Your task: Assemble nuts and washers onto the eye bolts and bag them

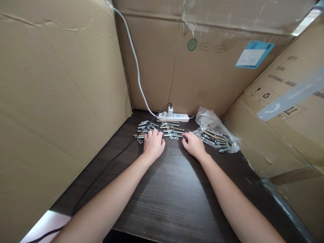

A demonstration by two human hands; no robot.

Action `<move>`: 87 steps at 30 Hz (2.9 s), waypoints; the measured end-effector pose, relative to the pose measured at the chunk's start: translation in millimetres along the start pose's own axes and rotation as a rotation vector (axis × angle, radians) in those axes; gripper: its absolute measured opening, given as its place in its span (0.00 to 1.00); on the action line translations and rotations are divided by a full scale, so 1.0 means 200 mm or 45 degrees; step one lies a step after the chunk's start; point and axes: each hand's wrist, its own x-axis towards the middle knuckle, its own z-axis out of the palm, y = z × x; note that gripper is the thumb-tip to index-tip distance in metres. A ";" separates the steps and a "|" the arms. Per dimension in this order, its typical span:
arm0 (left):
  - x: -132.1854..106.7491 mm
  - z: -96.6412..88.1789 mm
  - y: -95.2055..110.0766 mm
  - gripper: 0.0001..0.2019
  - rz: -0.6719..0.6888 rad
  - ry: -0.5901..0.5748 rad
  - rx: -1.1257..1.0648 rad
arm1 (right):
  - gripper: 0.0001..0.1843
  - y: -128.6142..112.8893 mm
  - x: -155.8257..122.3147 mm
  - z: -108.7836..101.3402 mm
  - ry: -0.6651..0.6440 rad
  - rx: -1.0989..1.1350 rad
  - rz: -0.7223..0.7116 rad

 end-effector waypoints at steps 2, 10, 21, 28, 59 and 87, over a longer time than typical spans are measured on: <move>0.01 0.02 0.00 0.10 -0.014 -0.008 0.011 | 0.12 0.00 0.00 0.01 -0.016 -0.005 -0.034; 0.03 0.06 -0.01 0.07 0.074 0.045 -0.099 | 0.10 0.00 -0.01 0.01 -0.005 0.053 -0.036; 0.03 -0.03 0.01 0.13 0.095 0.158 -0.348 | 0.11 -0.10 -0.04 0.03 0.046 0.794 0.105; -0.01 -0.04 0.05 0.17 0.257 0.029 -0.368 | 0.13 -0.22 -0.06 0.06 -0.100 1.392 0.237; -0.02 -0.03 0.06 0.32 0.206 0.097 -0.407 | 0.16 -0.24 -0.06 0.00 -0.304 1.646 0.244; -0.04 -0.02 0.06 0.34 0.485 -0.080 -0.619 | 0.14 -0.07 -0.01 0.05 0.208 0.898 0.056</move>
